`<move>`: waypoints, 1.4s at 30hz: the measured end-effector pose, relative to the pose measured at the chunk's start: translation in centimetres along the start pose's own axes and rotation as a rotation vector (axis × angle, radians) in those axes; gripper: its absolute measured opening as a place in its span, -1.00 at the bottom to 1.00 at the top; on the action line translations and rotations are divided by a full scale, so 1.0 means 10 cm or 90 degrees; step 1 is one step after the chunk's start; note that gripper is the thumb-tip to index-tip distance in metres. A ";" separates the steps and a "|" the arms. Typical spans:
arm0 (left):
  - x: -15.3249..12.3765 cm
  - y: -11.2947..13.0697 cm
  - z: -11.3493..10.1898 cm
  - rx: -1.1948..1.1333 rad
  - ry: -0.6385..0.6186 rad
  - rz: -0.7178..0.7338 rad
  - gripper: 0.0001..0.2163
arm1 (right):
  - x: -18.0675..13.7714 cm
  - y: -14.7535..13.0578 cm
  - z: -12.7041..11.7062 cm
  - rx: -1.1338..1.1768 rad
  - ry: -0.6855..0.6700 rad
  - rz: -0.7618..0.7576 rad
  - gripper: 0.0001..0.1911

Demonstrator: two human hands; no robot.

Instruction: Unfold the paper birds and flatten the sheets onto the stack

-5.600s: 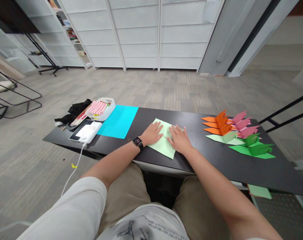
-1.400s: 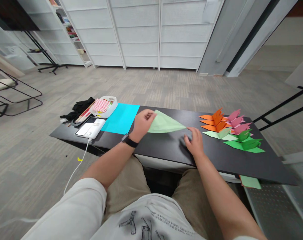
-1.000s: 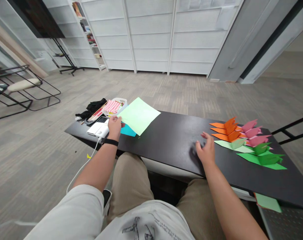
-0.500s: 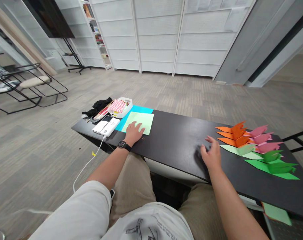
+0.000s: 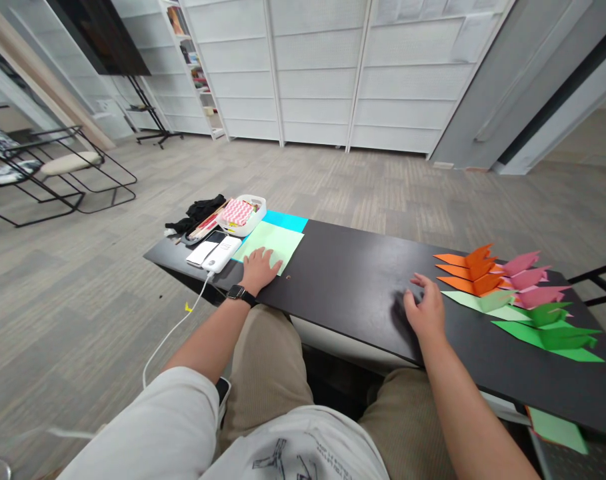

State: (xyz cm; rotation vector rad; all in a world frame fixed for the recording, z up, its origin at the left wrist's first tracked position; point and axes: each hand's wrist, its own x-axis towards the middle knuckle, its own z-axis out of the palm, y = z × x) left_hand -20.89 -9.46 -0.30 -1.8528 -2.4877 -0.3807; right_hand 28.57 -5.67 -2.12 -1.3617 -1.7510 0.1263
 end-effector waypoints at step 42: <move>0.01 2.06 -0.11 -0.625 -0.005 0.428 -0.77 | 0.31 -0.33 -0.84 0.080 0.064 -0.009 -0.70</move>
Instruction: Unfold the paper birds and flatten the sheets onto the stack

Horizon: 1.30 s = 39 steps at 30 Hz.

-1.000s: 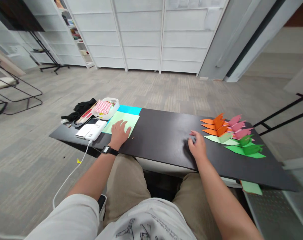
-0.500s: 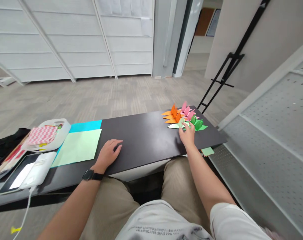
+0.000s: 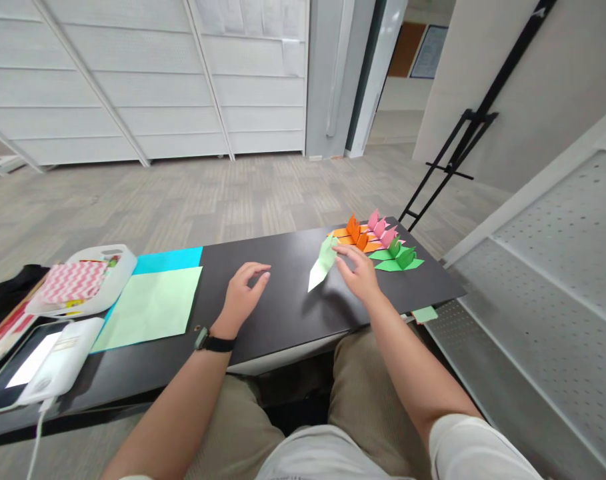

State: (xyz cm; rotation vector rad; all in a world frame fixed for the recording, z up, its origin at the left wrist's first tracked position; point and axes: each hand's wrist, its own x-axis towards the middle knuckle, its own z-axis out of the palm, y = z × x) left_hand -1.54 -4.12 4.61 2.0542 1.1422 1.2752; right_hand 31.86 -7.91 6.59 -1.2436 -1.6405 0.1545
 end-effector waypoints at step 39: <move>0.63 -0.46 0.38 -0.660 -0.197 -0.385 -0.56 | 0.73 -0.01 1.64 0.498 0.019 0.269 -0.58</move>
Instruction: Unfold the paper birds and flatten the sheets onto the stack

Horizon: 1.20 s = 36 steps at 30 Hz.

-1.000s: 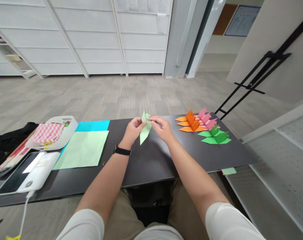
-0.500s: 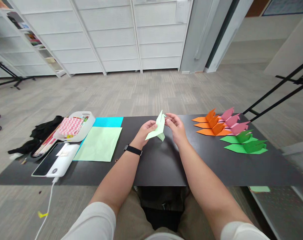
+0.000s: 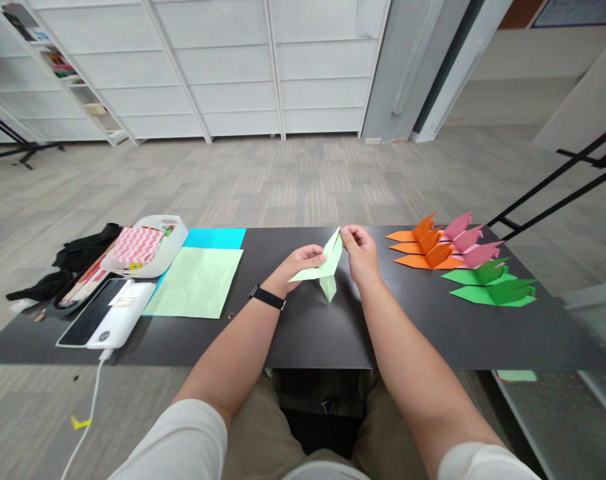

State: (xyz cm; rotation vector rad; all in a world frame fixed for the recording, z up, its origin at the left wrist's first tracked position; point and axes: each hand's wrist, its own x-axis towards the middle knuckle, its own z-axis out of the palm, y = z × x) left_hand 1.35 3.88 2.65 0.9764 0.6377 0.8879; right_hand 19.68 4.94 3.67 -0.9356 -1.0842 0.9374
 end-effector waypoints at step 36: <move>0.05 -0.02 -0.04 0.148 0.241 0.273 -0.62 | -0.05 0.13 0.06 -0.082 -0.175 0.031 -0.60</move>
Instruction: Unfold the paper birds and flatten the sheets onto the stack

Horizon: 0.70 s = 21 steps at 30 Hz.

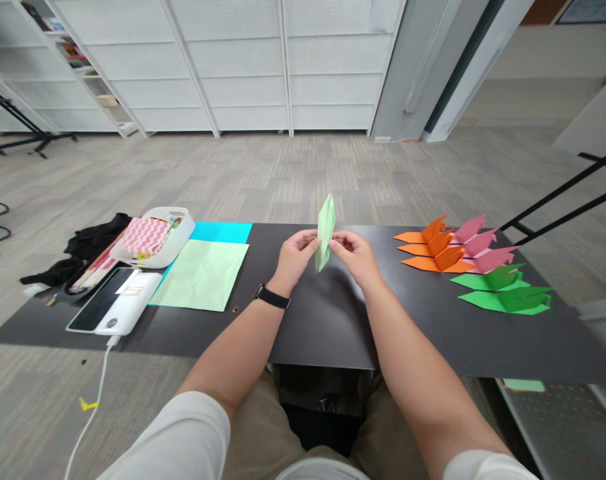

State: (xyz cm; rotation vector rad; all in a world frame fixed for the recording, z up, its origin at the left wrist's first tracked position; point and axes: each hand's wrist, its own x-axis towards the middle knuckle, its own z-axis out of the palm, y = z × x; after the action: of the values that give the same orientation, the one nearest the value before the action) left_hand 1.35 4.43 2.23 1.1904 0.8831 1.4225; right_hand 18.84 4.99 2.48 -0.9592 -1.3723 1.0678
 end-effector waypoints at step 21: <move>-0.05 0.06 0.03 0.067 0.008 0.076 -0.64 | -0.08 -0.13 0.05 -0.171 0.076 -0.155 -0.81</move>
State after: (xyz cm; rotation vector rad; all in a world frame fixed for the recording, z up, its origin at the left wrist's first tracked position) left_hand 1.47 3.80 2.72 1.3335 0.9186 1.4950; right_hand 18.43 3.80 3.51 -1.0017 -1.5129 0.6457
